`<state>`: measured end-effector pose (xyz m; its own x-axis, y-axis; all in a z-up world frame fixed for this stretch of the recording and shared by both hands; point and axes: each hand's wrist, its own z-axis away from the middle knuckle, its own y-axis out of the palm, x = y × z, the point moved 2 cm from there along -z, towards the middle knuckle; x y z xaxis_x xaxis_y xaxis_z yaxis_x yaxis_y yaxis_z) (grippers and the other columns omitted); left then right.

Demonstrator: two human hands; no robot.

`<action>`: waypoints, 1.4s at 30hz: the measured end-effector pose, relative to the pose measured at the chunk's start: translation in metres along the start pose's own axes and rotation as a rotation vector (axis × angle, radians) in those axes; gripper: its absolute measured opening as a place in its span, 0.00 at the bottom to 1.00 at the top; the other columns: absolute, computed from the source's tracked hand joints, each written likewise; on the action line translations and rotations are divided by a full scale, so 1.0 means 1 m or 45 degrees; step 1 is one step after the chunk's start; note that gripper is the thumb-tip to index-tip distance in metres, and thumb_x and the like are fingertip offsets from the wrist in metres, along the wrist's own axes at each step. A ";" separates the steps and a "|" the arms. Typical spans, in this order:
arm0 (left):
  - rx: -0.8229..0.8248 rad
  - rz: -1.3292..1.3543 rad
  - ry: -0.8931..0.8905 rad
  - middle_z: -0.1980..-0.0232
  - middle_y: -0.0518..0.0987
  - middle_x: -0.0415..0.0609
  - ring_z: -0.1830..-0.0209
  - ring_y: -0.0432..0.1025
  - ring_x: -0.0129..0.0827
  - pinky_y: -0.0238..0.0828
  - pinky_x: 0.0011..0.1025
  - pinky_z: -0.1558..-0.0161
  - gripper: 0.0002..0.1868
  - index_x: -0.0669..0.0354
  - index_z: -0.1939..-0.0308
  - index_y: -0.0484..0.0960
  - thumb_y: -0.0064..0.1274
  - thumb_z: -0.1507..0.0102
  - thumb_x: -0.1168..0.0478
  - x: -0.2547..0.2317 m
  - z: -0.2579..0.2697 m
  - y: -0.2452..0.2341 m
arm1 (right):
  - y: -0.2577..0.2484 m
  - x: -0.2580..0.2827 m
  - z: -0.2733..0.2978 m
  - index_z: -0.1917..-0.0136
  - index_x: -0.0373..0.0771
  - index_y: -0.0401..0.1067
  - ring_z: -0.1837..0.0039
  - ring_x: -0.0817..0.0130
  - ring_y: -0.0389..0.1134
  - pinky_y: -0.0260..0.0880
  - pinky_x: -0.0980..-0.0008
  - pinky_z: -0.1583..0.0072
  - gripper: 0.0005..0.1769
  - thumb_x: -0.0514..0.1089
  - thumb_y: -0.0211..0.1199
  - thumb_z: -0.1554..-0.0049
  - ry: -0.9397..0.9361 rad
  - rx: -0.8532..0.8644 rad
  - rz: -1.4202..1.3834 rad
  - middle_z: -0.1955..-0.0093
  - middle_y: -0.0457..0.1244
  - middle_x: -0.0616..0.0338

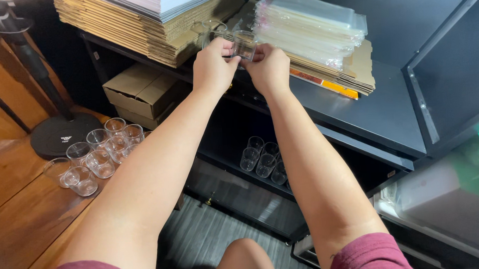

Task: The person opens a cardboard box containing small clear glasses and removes them one by one. They place the glasses on a wooden bench and then transfer them to a shelf in a cabinet.

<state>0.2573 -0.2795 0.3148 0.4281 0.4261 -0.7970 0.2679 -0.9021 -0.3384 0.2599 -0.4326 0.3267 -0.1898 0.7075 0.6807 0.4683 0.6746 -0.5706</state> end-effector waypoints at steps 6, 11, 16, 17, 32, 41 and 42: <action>-0.070 -0.061 0.131 0.54 0.87 0.46 0.55 0.81 0.35 0.78 0.34 0.52 0.12 0.53 0.51 0.84 0.60 0.39 0.59 0.009 0.001 0.000 | 0.002 -0.003 -0.001 0.43 0.45 0.79 0.50 0.69 0.74 0.71 0.67 0.47 0.26 0.51 0.78 0.54 0.015 -0.035 0.034 0.56 0.74 0.67; -0.324 -0.243 0.311 0.58 0.81 0.47 0.58 0.76 0.42 0.74 0.40 0.58 0.05 0.53 0.61 0.82 0.61 0.39 0.61 0.028 0.003 -0.009 | 0.003 -0.008 -0.002 0.39 0.42 0.77 0.46 0.66 0.74 0.73 0.66 0.44 0.30 0.53 0.77 0.53 0.030 -0.032 0.030 0.52 0.73 0.63; -0.263 -0.304 0.194 0.52 0.82 0.50 0.56 0.76 0.48 0.75 0.44 0.57 0.10 0.54 0.54 0.85 0.59 0.38 0.59 0.030 0.002 -0.014 | 0.003 -0.004 0.000 0.40 0.42 0.78 0.47 0.66 0.73 0.72 0.66 0.46 0.29 0.54 0.77 0.52 0.036 -0.032 0.047 0.53 0.73 0.64; -0.264 -0.304 0.195 0.52 0.82 0.50 0.56 0.76 0.48 0.75 0.44 0.57 0.10 0.54 0.54 0.85 0.59 0.38 0.59 0.030 0.002 -0.013 | 0.003 -0.005 0.000 0.40 0.42 0.78 0.47 0.66 0.73 0.72 0.66 0.46 0.29 0.54 0.77 0.52 0.036 -0.034 0.047 0.53 0.73 0.64; -0.332 -0.087 0.395 0.58 0.81 0.51 0.53 0.81 0.45 0.78 0.40 0.49 0.11 0.59 0.54 0.84 0.64 0.40 0.64 0.023 0.110 -0.062 | -0.025 0.025 0.067 0.45 0.37 0.78 0.47 0.59 0.78 0.78 0.65 0.45 0.14 0.37 0.70 0.46 -0.252 -0.371 -0.351 0.54 0.73 0.50; -0.263 -0.119 0.053 0.61 0.85 0.42 0.56 0.81 0.35 0.79 0.30 0.52 0.11 0.47 0.55 0.88 0.69 0.41 0.58 0.128 0.226 -0.103 | 0.073 0.021 0.188 0.50 0.45 0.81 0.56 0.78 0.74 0.75 0.78 0.52 0.08 0.36 0.68 0.44 -0.305 -0.058 -0.911 0.56 0.74 0.63; -0.263 -0.103 -0.109 0.59 0.85 0.42 0.55 0.81 0.34 0.79 0.30 0.51 0.11 0.46 0.55 0.88 0.68 0.42 0.58 0.141 0.241 -0.108 | 0.092 0.014 0.201 0.50 0.43 0.81 0.56 0.76 0.75 0.76 0.76 0.52 0.09 0.36 0.69 0.44 -0.236 0.069 -0.940 0.56 0.74 0.60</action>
<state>0.0805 -0.1383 0.1180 0.3260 0.4810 -0.8139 0.4730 -0.8284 -0.3002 0.1268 -0.3182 0.1910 -0.5810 0.0894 0.8090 0.1216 0.9923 -0.0223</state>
